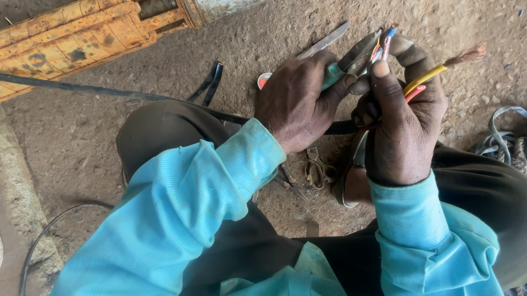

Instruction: The person sits on the floor and uses pliers to strip the insulation from several colored wires. They hold the wires in one hand and use the pliers in the other to remove the outer coating, exposing the copper strands.

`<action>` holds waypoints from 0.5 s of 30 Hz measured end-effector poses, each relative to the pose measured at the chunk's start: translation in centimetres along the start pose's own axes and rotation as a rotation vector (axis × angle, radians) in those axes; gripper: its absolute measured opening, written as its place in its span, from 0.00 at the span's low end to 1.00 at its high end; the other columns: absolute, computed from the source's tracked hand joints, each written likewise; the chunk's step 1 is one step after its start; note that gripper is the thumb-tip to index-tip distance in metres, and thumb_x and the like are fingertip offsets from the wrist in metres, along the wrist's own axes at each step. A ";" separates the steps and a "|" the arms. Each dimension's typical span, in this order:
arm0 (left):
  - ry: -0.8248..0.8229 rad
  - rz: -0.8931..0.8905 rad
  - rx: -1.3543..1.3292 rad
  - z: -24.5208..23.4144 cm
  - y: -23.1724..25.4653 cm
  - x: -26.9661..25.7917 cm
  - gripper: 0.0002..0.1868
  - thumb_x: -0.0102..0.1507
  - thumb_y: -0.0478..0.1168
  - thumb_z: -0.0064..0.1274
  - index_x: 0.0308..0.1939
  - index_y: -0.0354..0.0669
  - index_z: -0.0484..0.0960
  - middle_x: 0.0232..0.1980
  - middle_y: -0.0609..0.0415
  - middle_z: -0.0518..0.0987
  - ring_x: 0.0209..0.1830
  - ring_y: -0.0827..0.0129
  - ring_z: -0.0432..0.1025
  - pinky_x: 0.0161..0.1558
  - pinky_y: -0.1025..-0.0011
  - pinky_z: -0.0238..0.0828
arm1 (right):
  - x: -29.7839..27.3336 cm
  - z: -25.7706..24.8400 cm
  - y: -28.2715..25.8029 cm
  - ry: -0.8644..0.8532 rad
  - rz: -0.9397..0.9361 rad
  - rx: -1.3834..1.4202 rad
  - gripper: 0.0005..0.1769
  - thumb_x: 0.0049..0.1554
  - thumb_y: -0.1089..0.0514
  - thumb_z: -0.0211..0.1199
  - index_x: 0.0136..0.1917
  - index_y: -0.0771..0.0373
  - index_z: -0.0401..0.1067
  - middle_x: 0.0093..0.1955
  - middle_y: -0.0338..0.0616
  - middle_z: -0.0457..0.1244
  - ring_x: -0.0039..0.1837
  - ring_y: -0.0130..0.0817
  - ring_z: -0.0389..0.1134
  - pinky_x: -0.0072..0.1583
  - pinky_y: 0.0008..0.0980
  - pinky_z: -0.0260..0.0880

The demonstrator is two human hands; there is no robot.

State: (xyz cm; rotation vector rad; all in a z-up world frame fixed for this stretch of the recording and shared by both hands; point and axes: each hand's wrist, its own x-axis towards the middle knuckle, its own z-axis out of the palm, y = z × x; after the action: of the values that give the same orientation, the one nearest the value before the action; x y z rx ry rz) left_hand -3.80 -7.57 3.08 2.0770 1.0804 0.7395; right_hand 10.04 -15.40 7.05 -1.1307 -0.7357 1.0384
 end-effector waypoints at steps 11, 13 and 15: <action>-0.295 -0.277 -0.714 -0.7 -0.8 0.4 0.15 0.72 0.47 0.49 0.45 0.37 0.81 0.32 0.52 0.76 0.25 0.68 0.70 0.27 0.65 0.71 | 0.3 0.2 0.5 0.017 0.012 -0.003 0.13 0.70 0.62 0.60 0.68 0.63 0.68 0.45 0.37 0.66 0.40 0.18 0.63 0.41 0.19 0.60; -0.197 -0.320 -0.845 -0.3 -0.5 -0.2 0.14 0.70 0.47 0.50 0.44 0.38 0.77 0.34 0.57 0.80 0.24 0.73 0.76 0.26 0.70 0.80 | -0.2 -0.7 0.2 0.057 0.045 0.002 0.13 0.70 0.62 0.61 0.67 0.63 0.68 0.45 0.37 0.66 0.41 0.19 0.64 0.42 0.20 0.61; -0.154 -0.319 -0.668 -1.3 -0.8 -0.6 0.12 0.68 0.43 0.57 0.42 0.35 0.80 0.33 0.55 0.78 0.29 0.74 0.74 0.32 0.70 0.77 | 0.3 0.7 0.4 0.077 0.039 0.086 0.12 0.70 0.63 0.61 0.66 0.64 0.68 0.48 0.37 0.66 0.45 0.21 0.66 0.43 0.21 0.61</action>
State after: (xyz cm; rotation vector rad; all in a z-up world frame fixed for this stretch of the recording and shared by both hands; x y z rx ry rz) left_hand -5.45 -7.31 3.13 1.3356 0.8903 0.6517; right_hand 9.45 -14.88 6.90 -1.1086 -0.6051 1.0441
